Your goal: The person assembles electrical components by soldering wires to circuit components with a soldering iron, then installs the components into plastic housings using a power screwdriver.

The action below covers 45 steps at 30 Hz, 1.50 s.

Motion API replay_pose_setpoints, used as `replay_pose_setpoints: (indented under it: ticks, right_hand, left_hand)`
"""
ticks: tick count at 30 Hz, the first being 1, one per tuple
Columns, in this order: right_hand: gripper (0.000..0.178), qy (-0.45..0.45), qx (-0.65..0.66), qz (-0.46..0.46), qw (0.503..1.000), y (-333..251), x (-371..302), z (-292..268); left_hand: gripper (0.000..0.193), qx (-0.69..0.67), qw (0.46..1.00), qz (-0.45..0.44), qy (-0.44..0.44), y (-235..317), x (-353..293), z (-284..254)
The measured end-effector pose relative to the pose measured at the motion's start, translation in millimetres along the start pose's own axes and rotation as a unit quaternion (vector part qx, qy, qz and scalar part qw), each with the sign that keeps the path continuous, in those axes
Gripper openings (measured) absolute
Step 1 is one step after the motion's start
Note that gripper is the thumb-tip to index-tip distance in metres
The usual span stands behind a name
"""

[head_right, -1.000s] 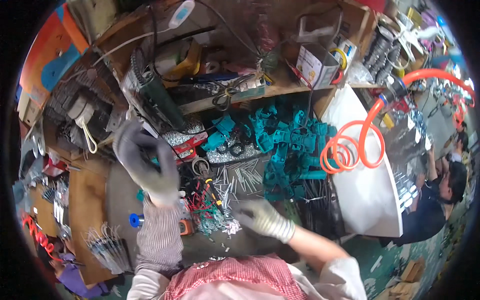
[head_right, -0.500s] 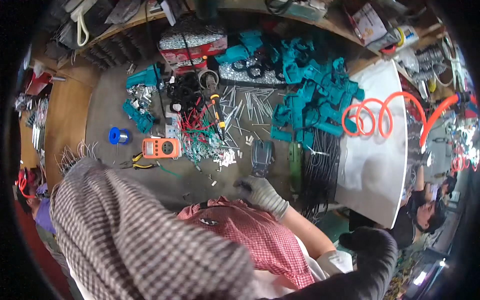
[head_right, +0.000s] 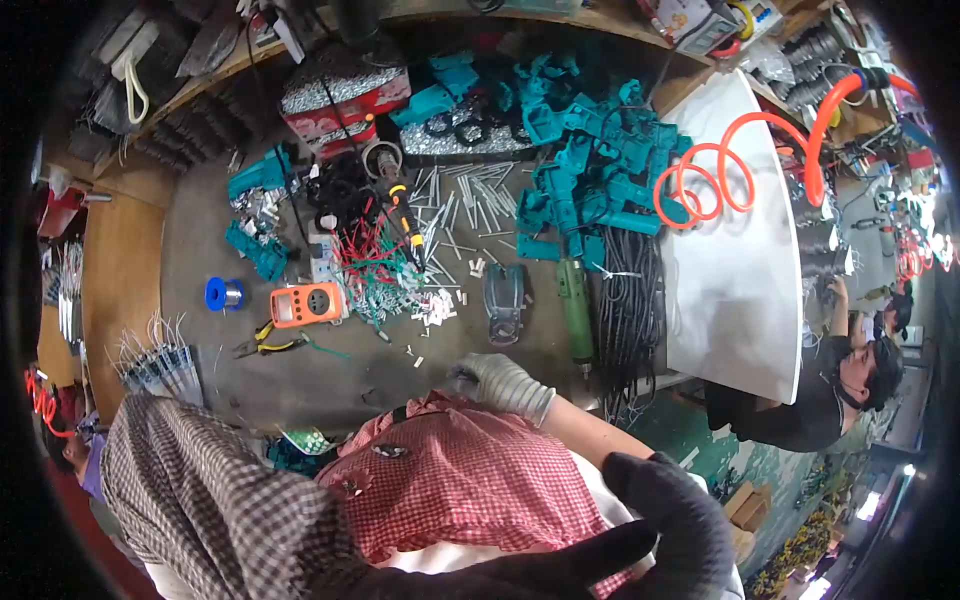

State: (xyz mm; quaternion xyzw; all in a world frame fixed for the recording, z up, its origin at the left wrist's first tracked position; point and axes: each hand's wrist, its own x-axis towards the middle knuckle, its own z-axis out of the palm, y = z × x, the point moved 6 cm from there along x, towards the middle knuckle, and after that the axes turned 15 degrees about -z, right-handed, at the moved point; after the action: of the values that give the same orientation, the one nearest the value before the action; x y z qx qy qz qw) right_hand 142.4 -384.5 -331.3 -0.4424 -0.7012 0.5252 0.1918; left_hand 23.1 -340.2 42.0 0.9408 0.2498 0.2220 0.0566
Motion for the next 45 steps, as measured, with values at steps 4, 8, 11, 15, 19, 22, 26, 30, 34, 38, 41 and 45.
replay_pose_setpoints:
  ticks: [4, 8, 11, 15, 19, 22, 26, 30, 34, 38, 41, 45]
  right_hand:
    - [0.035, 0.005, -0.010, -0.024, 1.000, -3, -1, 6]
    - [0.034, 0.045, -0.060, -0.046, 0.996, -15, 14, -8]
    - [0.025, 0.175, -0.070, -0.117, 0.975, -58, 43, -63]
    - [0.031, 0.280, -0.028, -0.054, 0.958, -103, 68, -177]
    - [0.032, 0.306, 0.041, -0.122, 0.943, -122, 84, -215]
    - [0.029, 0.257, -0.045, -0.127, 0.957, -112, 79, -182]
    - [0.030, 0.208, -0.018, -0.053, 0.976, -46, 63, -137]
    - [0.029, 0.300, -0.179, -0.110, 0.931, -37, 83, -178]
    - [0.028, 0.377, -0.286, -0.077, 0.878, -38, 165, -261]
    - [0.020, 0.301, -0.362, 0.099, 0.877, 4, 215, -305]
    - [0.020, 0.294, -0.403, 0.104, 0.860, 12, 241, -302]
    - [0.023, 0.328, -0.421, 0.037, 0.845, 18, 266, -308]
  left_hand:
    - [0.028, 0.049, 0.998, 0.039, -0.004, 9, 1, -4]
    - [0.027, 0.092, 0.992, 0.084, 0.001, 16, 11, -7]
    - [0.027, 0.133, 0.986, 0.105, -0.005, 18, 15, -8]
    - [0.026, 0.185, 0.974, 0.128, -0.017, 15, 18, -13]
    - [0.026, 0.241, 0.960, 0.131, -0.049, -1, 10, -5]
    - [0.028, 0.005, 0.997, 0.016, -0.082, -37, -6, 8]
    - [0.020, 0.042, 0.977, -0.161, -0.135, -126, -120, 141]
    - [0.045, -0.018, 0.947, -0.306, -0.094, -125, -259, 244]
    - [0.053, -0.038, 0.944, -0.326, -0.027, -113, -302, 292]
    - [0.051, -0.098, 0.929, -0.356, 0.009, -138, -285, 282]
    - [0.049, -0.109, 0.917, -0.382, 0.018, -143, -295, 278]
    - [0.053, -0.123, 0.898, -0.422, 0.020, -152, -308, 281]
